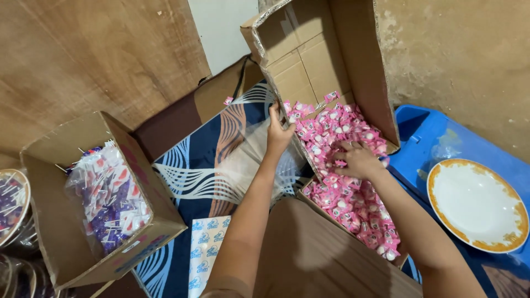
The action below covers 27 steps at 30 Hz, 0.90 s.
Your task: Transferring small sachets from a large cardboard box into a smaller tray and arranging them on a decorative plate.
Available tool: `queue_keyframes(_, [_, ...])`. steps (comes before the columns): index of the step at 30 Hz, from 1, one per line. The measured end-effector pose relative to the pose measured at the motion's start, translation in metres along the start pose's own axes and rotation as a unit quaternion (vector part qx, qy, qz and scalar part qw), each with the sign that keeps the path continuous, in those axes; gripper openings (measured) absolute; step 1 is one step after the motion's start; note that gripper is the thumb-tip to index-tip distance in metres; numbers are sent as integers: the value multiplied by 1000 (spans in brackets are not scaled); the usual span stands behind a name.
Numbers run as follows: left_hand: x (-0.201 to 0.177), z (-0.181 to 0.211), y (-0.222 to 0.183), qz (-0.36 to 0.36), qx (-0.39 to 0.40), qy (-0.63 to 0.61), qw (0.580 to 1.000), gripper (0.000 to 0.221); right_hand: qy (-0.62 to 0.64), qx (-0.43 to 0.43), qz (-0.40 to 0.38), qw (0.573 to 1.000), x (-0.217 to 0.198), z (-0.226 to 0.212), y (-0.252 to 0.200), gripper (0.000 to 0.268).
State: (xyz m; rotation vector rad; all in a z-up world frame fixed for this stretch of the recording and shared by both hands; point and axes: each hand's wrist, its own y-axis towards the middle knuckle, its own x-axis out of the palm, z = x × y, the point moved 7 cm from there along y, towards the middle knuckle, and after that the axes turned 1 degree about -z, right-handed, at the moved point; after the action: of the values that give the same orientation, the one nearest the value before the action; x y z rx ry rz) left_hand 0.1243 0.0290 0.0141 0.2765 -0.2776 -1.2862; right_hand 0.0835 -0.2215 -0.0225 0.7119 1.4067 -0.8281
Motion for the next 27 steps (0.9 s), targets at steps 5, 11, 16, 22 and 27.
queue_keyframes(5, [-2, 5, -8, 8, 4, 19, 1000, 79, -13, -40, 109, 993, 19, 6, -23, 52])
queue_keyframes(11, [0, 4, -6, 6, -27, 48, 998, 81, -49, -78, 242, 966, 12, -12, -62, 53])
queue_keyframes(16, [0, 0, -6, 3, -43, 58, 997, 83, -40, -40, 218, 974, 37, -15, -89, 75])
queue_keyframes(22, [-3, 15, -15, 21, -1, 41, 999, 85, -6, 18, 263, 965, 47, -24, -133, 59])
queue_keyframes(27, [-4, 21, -21, 56, 5, 71, 996, 86, 111, 87, 268, 953, 55, -12, -160, 57])
